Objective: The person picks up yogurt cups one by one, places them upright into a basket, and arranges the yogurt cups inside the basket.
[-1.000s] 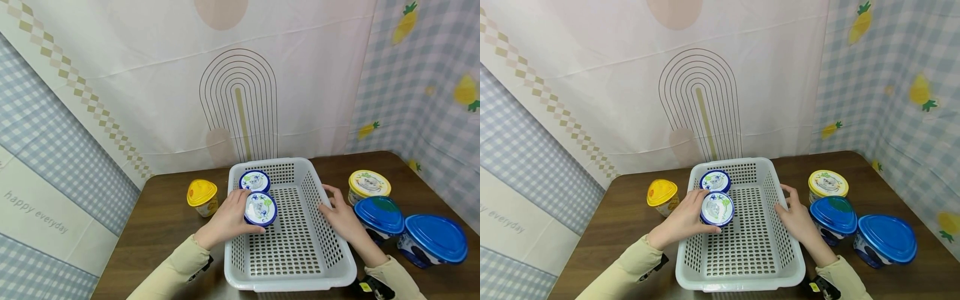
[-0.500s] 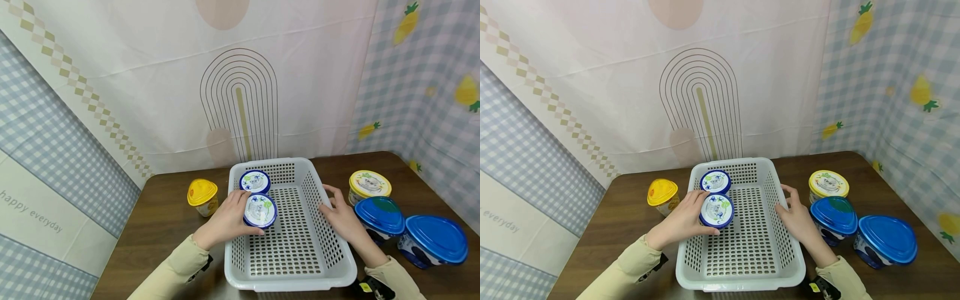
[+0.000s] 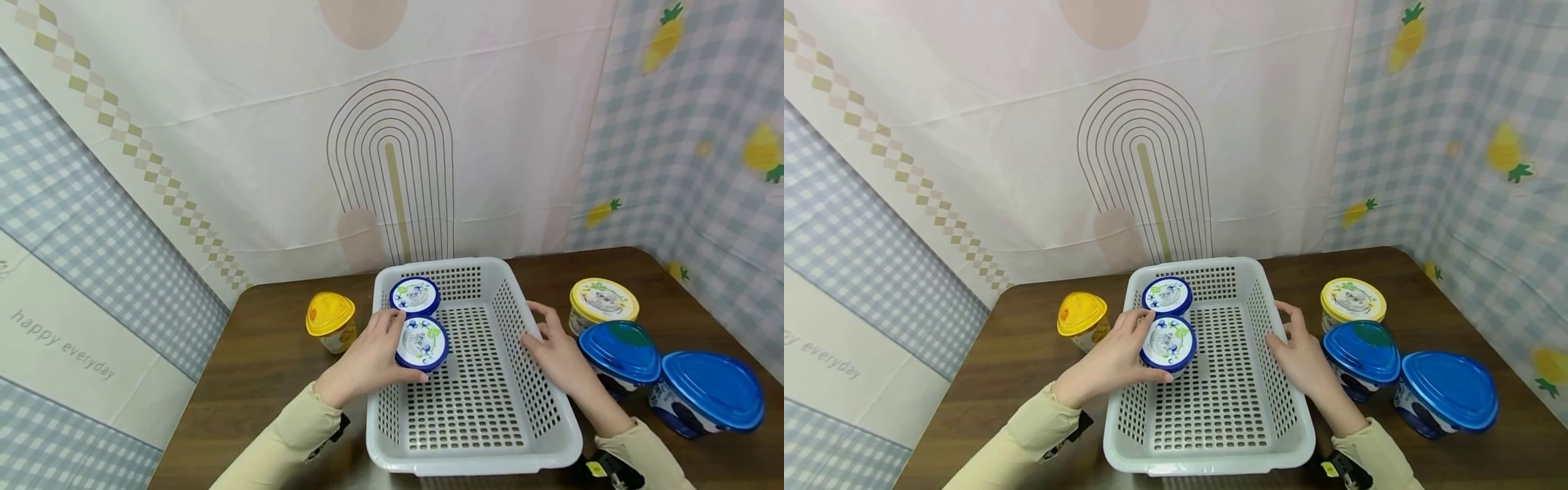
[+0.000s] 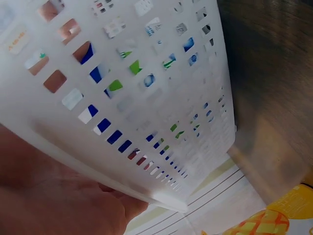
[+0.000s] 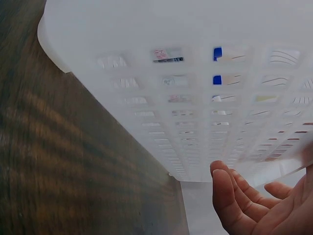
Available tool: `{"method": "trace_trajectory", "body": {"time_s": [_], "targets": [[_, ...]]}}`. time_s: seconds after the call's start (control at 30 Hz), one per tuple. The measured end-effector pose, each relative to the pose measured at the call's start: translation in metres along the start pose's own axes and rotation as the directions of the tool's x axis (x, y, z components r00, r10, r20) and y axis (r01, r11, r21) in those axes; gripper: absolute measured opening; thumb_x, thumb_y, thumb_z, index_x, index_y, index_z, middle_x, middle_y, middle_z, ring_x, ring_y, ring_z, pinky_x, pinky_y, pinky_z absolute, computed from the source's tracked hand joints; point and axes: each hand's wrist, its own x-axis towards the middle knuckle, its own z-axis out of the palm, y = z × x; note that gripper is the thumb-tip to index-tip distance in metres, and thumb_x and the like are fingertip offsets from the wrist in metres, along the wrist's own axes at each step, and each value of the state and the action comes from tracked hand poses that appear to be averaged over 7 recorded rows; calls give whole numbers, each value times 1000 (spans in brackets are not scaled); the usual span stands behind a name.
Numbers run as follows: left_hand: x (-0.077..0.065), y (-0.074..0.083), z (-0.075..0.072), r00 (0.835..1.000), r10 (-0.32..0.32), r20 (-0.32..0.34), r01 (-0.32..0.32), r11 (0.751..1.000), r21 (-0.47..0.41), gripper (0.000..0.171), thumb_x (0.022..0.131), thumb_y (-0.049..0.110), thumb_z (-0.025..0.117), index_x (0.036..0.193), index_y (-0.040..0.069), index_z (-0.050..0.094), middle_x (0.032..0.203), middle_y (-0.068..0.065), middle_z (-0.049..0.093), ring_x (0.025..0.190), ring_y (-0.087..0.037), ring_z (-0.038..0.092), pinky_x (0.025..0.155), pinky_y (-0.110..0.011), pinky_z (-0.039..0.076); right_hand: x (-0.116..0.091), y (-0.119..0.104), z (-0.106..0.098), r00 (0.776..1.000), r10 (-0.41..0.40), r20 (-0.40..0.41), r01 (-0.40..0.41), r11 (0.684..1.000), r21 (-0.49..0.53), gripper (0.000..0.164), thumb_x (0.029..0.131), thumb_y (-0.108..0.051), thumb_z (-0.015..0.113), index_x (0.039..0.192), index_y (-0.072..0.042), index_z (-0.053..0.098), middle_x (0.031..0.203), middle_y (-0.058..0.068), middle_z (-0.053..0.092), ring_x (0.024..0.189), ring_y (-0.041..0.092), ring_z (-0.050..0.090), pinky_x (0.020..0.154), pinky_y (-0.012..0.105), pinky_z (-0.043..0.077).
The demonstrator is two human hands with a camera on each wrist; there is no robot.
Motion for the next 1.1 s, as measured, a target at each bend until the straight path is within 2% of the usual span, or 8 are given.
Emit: {"method": "trace_trajectory", "body": {"time_s": [0.27,0.47,0.63,1.0,1.1], "targets": [[1,2,-2,1000,-20,11,20,1000,-10,114,76,58,83,155,-5,30,155,-19,31,145,-32,27,117,-45,33,0,1,0,1000,-7,-7,6,1000,-8,70,104,-20,48,160,-16,6,129,31,52,85,29,71,61,42,62],[1,1,-3,1000,-25,7,25,999,26,115,73,62,82,152,-7,35,152,-21,34,144,-34,30,118,-46,31,0,-1,0,1000,-9,-8,9,1000,-3,69,104,-19,47,160,-17,6,127,30,53,83,28,70,61,42,62],[0,1,-3,999,-29,23,29,1000,1,113,72,62,83,150,-8,38,153,-21,34,145,-35,29,119,-47,28,0,-1,1,1000,-6,-5,6,1000,0,69,104,-18,47,160,-17,6,127,30,53,83,28,70,61,42,62],[0,0,-6,999,-15,47,14,1000,28,117,73,70,78,152,-6,36,155,-19,34,146,-34,27,120,-47,25,0,-2,0,1000,-7,-12,7,1000,-6,69,104,-18,47,160,-16,6,126,30,53,84,29,70,61,42,62],[-2,-1,-8,999,-5,37,4,999,32,116,74,71,76,152,-4,37,155,-18,34,145,-33,29,120,-47,26,1,-2,1,1000,-3,-10,3,1000,-3,69,104,-18,47,160,-16,7,126,30,53,84,29,70,61,42,62]]}}
